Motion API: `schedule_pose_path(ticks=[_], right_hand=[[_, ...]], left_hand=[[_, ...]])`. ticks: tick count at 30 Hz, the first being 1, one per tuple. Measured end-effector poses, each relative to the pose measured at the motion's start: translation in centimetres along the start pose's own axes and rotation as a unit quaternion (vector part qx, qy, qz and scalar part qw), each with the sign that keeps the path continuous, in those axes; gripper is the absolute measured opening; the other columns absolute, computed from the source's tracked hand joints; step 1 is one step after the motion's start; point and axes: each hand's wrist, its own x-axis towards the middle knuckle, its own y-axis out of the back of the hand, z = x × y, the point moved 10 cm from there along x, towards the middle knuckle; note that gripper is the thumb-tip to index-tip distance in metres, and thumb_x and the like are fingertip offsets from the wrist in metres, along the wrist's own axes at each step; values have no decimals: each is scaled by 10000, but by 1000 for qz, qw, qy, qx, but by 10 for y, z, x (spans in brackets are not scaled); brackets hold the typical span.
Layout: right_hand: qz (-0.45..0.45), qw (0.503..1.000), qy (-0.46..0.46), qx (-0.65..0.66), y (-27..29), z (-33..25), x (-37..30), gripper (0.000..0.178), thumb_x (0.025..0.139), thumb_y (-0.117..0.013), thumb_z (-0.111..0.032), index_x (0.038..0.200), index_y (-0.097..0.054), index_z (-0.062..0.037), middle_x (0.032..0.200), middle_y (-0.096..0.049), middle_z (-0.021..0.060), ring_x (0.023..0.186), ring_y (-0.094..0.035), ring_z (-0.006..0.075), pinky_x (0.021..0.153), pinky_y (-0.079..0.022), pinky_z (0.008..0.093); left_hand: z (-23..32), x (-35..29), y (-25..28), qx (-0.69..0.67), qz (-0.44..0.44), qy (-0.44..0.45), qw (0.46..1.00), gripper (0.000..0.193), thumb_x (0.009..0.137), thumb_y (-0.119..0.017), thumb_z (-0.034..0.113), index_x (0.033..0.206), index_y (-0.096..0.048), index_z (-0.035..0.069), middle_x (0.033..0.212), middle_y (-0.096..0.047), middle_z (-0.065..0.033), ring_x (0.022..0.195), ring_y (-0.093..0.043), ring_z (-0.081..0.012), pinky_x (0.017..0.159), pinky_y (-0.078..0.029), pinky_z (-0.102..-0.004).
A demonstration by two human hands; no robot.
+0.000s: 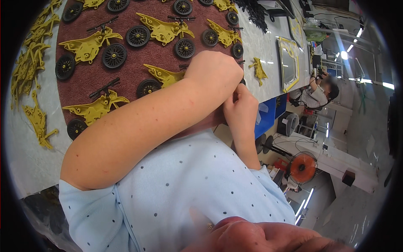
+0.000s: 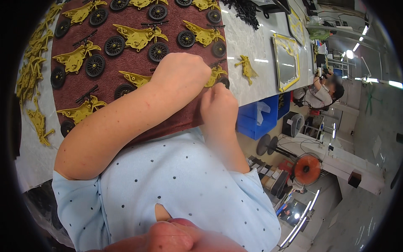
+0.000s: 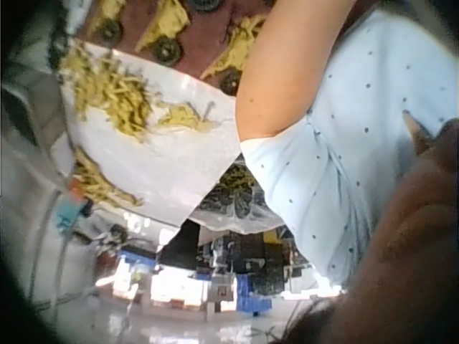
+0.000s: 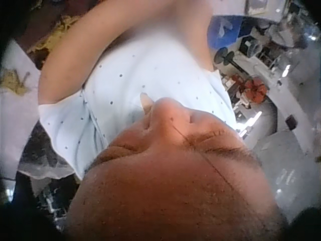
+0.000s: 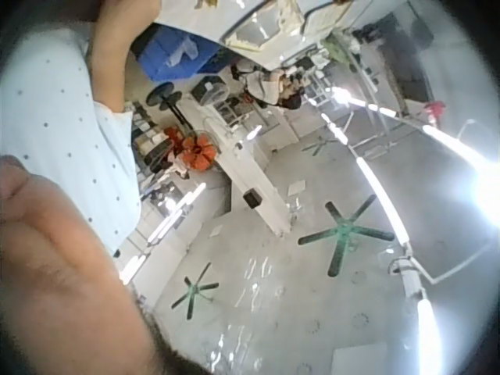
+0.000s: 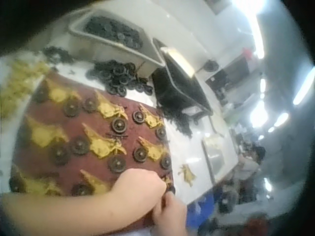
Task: The person assembles toy motorcycles by attaching wheels and handlebars to motorcycle frames by hand, then places the completed toy motorcycles onto a tray.
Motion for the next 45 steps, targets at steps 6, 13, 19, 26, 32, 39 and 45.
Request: schedule_pose_path(ticks=[6,13,19,26,32,39,45], right_hand=[[-30,996,55,-59,-4,-13,9,120,798,-580,-79,744,-520,10,710,-582,223,685,-587,409,623,-464,488],[-62,989,116,-72,-3,-12,4,83,823,-561,-56,794,-549,21,778,-605,226,741,-585,420,649,-464,480],[-44,987,-85,127,8,22,-4,159,867,-595,-131,861,-611,27,803,-614,242,766,-596,415,676,-482,448],[-3,999,52,6,1,4,5,211,872,-577,-167,781,-597,23,719,-594,229,625,-578,388,577,-453,421],[10,999,45,6,3,11,4,215,874,-590,-187,787,-615,9,719,-611,225,667,-591,413,595,-470,432],[54,992,3,115,43,9,-4,231,913,-576,-240,957,-634,-21,821,-623,202,775,-613,379,687,-490,440],[128,917,209,315,81,-50,-15,319,909,-607,-128,1211,-602,-26,1044,-588,122,895,-590,212,750,-476,280]], left_hand=[[1,2,-2,-6,-20,2,1000,94,705,-626,101,703,-717,81,711,-681,-110,687,-690,-243,583,-552,-339],[0,0,2,7,13,-5,1000,85,699,-630,89,708,-712,69,719,-674,-123,693,-686,-262,601,-554,-349],[-4,1,-1,10,-2,0,1000,96,710,-618,89,716,-708,55,724,-671,-129,702,-683,-271,610,-555,-360],[1,0,1,22,14,-16,1000,87,705,-611,79,693,-693,51,715,-652,-131,688,-672,-286,604,-547,-368],[2,4,-5,54,14,-29,998,115,716,-645,134,693,-682,27,748,-644,-157,709,-664,-302,608,-534,-390],[-23,17,21,-330,10,146,933,470,937,-551,407,746,-644,-12,635,-562,-37,549,-560,-151,482,-445,-296],[-16,-12,13,-552,-145,270,775,658,955,-335,613,919,-596,10,715,-555,-28,515,-436,-51,428,-317,-171]])
